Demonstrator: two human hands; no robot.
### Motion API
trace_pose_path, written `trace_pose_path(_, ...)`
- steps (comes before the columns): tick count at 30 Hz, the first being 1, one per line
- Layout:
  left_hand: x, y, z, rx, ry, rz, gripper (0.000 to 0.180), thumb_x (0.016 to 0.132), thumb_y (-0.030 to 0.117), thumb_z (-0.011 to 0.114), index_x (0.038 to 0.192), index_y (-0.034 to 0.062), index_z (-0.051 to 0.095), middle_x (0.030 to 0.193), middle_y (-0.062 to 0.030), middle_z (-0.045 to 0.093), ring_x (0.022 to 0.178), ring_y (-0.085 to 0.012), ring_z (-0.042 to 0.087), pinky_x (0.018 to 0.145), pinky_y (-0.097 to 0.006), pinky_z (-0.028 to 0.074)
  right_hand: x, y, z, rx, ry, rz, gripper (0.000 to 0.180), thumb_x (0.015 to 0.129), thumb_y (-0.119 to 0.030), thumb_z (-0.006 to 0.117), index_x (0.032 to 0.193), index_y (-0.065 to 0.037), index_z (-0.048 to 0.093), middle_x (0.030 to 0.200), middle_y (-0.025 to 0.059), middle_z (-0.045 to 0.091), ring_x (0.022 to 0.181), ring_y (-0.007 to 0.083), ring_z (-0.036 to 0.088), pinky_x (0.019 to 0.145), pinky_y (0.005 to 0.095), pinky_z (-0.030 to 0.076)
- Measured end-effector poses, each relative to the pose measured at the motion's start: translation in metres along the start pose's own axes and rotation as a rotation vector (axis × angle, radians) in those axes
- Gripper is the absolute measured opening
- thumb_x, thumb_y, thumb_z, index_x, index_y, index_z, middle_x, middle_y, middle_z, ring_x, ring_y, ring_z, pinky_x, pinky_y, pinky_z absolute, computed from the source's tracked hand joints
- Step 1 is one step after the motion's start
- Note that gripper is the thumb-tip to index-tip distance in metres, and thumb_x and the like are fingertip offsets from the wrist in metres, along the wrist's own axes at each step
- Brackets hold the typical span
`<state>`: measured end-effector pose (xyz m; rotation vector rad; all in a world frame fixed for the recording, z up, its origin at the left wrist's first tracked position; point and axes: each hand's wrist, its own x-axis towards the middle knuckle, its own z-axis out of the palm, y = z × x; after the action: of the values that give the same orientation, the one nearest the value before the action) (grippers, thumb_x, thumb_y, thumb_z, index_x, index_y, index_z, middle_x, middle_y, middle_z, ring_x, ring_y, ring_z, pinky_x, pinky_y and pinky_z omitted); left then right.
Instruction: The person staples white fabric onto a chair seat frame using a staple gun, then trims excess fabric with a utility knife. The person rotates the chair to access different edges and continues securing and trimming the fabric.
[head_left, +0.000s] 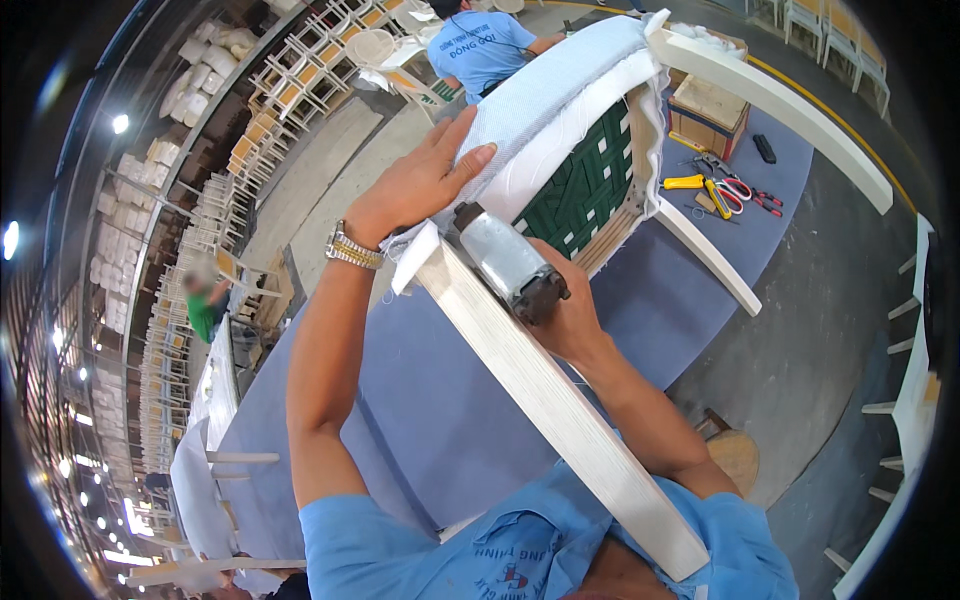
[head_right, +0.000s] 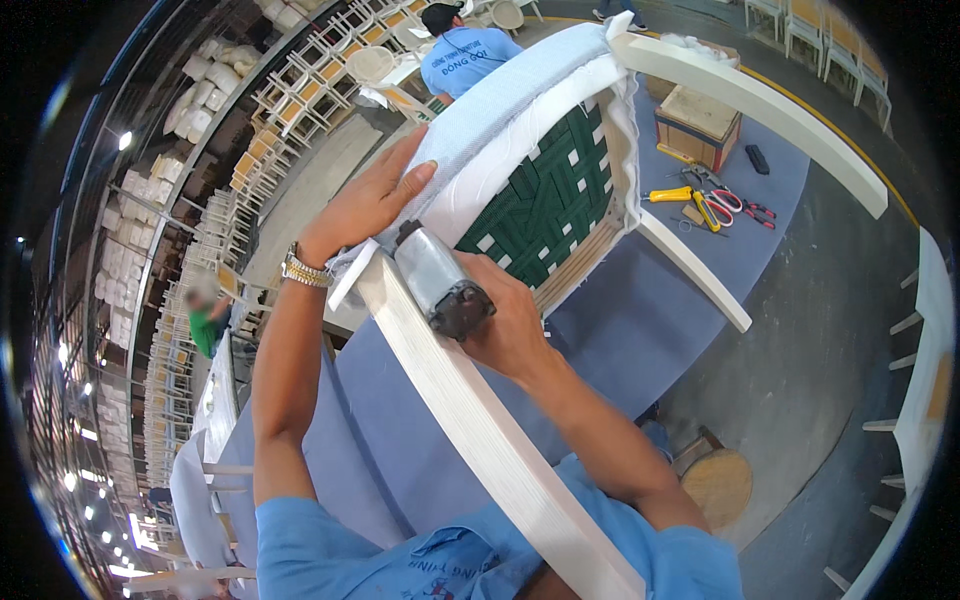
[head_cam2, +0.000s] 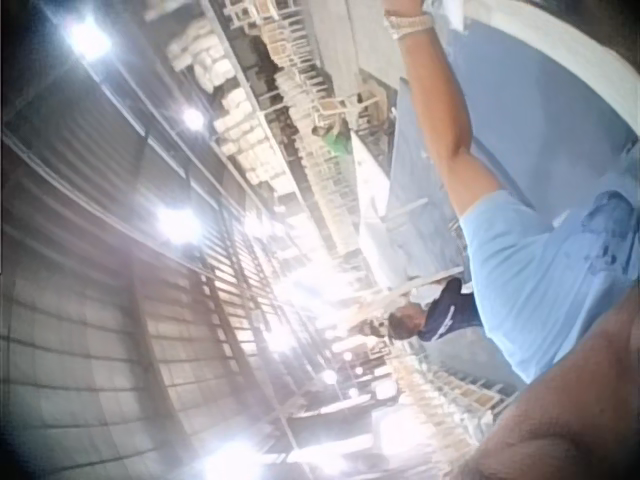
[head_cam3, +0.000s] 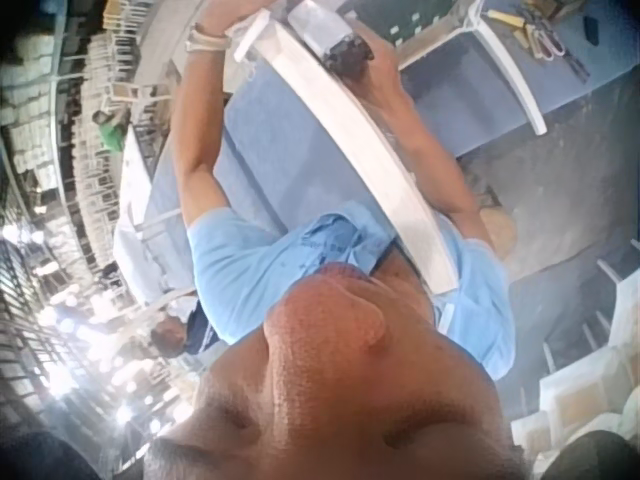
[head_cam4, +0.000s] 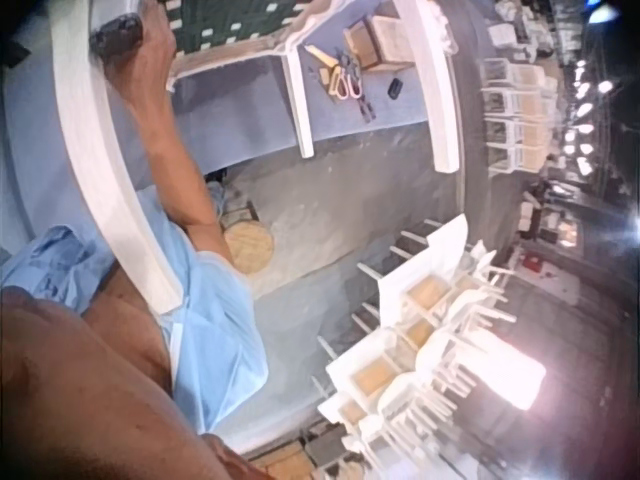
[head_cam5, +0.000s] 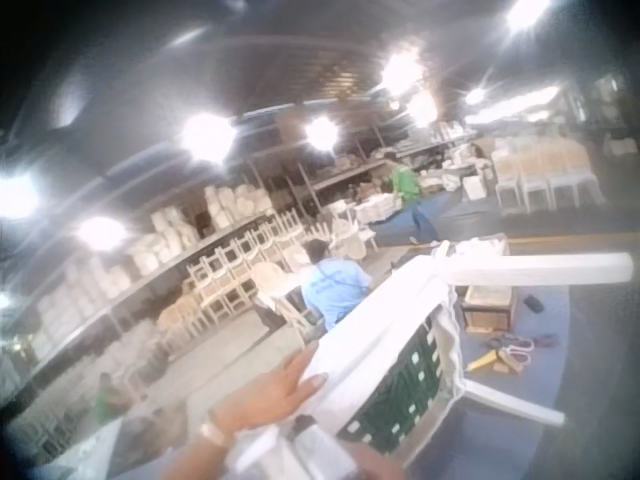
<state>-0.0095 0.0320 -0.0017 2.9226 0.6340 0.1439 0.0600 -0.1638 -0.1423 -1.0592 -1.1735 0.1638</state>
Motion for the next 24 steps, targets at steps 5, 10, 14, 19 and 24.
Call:
trace_pose_path(5, 0.005, -0.016, -0.001, 0.054, 0.045, 0.057, 0.087, 0.099, 0.071, 0.034, 0.159, 0.0089, 0.025, 0.157, -0.0319, 0.032, 0.143, -0.0446, 0.038, 0.114, -0.048, 0.037, 0.003, 0.0, 0.001, -0.009, -0.004, -0.045, 0.053, 0.071, 0.001, 0.077, 0.122, 0.001, 0.063, 0.111, 0.0169, 0.068, 0.098, 0.035, 0.068, 0.084, 0.0377, 0.055)
trace_pose_path(10, 0.008, -0.013, 0.002, 0.057, 0.025, 0.024, 0.089, 0.098, 0.074, 0.031, 0.16, 0.0093, 0.024, 0.158, -0.0309, 0.03, 0.144, -0.0436, 0.037, 0.117, -0.045, 0.035, 0.003, 0.005, 0.003, 0.07, -0.006, -0.036, 0.053, 0.071, 0.002, 0.077, 0.123, 0.002, 0.063, 0.111, 0.0187, 0.068, 0.099, 0.0353, 0.068, 0.085, 0.0373, 0.055)
trace_pose_path(14, 0.005, -0.01, 0.001, 0.043, 0.036, 0.029, 0.088, 0.099, 0.072, 0.033, 0.159, 0.0091, 0.025, 0.158, -0.0283, 0.032, 0.143, -0.0421, 0.04, 0.116, -0.045, 0.036, 0.006, 0.003, 0.002, 0.063, -0.02, -0.051, 0.053, 0.071, 0.002, 0.076, 0.122, 0.003, 0.063, 0.111, 0.0192, 0.067, 0.098, 0.036, 0.068, 0.085, 0.0375, 0.055)
trace_pose_path(19, 0.003, -0.007, 0.002, 0.038, 0.059, 0.03, 0.084, 0.1, 0.069, 0.036, 0.159, 0.0086, 0.028, 0.158, -0.0251, 0.035, 0.141, -0.0398, 0.043, 0.114, -0.043, 0.038, 0.003, 0.002, 0.002, 0.058, -0.021, -0.035, 0.054, 0.07, 0.004, 0.075, 0.122, 0.003, 0.062, 0.11, 0.0188, 0.067, 0.097, 0.0358, 0.068, 0.084, 0.0373, 0.055)
trace_pose_path(24, 0.004, -0.004, 0.003, 0.015, 0.081, 0.035, 0.081, 0.101, 0.066, 0.037, 0.158, 0.0084, 0.031, 0.158, -0.024, 0.036, 0.142, -0.0385, 0.042, 0.115, -0.042, 0.036, 0.002, 0.001, 0.0, 0.095, -0.023, 0.002, 0.054, 0.07, 0.006, 0.074, 0.123, 0.001, 0.063, 0.108, 0.0171, 0.066, 0.095, 0.0347, 0.067, 0.082, 0.0368, 0.055)
